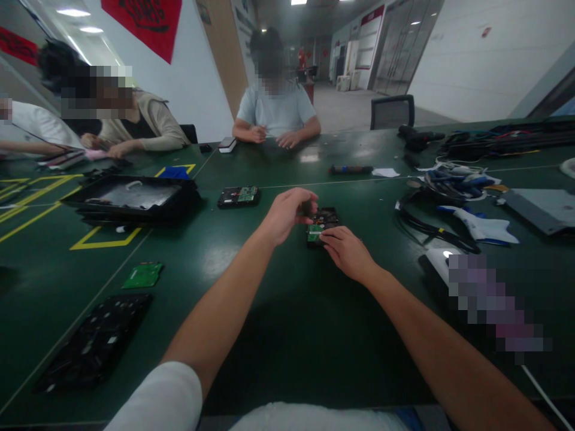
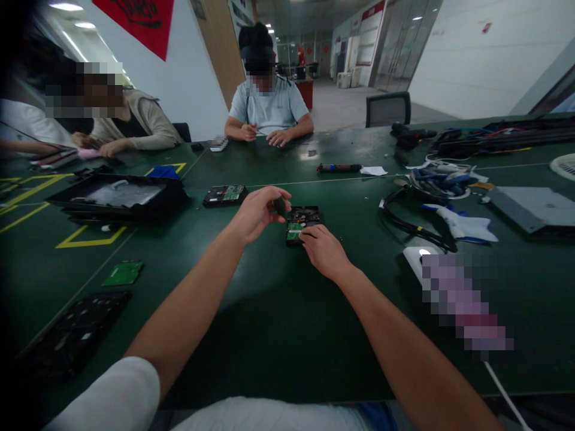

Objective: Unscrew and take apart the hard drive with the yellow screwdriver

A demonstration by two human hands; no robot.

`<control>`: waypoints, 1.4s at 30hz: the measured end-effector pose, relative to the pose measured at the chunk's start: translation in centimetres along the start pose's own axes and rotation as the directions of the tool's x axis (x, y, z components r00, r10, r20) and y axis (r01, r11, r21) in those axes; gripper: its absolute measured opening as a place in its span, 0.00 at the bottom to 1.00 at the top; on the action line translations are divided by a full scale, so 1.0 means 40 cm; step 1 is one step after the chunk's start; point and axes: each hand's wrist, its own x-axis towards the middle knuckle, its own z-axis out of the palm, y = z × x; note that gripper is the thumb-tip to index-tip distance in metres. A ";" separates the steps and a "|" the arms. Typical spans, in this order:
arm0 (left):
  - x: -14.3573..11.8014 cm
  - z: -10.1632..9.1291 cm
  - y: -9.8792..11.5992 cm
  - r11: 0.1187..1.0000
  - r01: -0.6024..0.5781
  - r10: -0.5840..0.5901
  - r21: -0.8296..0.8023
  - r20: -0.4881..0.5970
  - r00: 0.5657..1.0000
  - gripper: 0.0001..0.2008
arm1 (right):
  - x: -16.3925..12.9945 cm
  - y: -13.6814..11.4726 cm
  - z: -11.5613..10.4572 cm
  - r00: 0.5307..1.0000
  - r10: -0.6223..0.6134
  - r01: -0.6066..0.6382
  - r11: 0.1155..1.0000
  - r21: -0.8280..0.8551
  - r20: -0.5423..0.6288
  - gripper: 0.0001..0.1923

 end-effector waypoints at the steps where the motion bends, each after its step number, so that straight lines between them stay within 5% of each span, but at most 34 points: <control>1: -0.001 0.002 -0.001 0.999 0.023 -0.022 -0.041 0.014 1.000 0.12 | 0.000 0.000 0.000 1.000 -0.001 0.001 1.000 -0.003 0.000 0.17; 4: -0.001 0.006 -0.001 0.995 0.031 -0.032 -0.099 -0.002 0.999 0.09 | 0.000 -0.001 0.000 1.000 0.004 -0.004 1.000 0.000 0.002 0.17; 10: 0.000 -0.004 0.006 0.993 -0.083 0.089 0.088 -0.062 0.994 0.11 | 0.001 -0.001 0.001 1.000 0.009 -0.009 1.000 0.013 -0.003 0.18; 17: 0.000 0.002 0.001 0.992 0.077 -0.074 -0.101 0.035 0.997 0.11 | 0.000 -0.002 -0.001 1.000 0.003 -0.003 1.000 0.003 -0.003 0.17; 24: 0.002 -0.002 0.004 0.996 -0.056 0.061 0.069 -0.060 0.996 0.11 | 0.000 0.001 0.002 1.000 0.006 -0.006 1.000 0.005 0.001 0.17; 31: 0.000 0.001 0.000 0.997 0.059 -0.058 -0.057 0.023 0.998 0.12 | 0.002 -0.004 -0.002 1.000 0.014 -0.014 1.000 -0.003 0.008 0.17; 38: 0.003 -0.002 -0.001 0.997 -0.058 0.061 0.053 -0.067 0.996 0.11 | -0.001 -0.001 0.001 1.000 0.001 -0.001 1.000 0.002 -0.006 0.17; 42: 0.003 -0.006 -0.003 0.998 -0.035 0.037 0.053 -0.025 0.999 0.12 | 0.001 -0.002 0.001 1.000 -0.025 0.025 1.000 -0.015 -0.011 0.16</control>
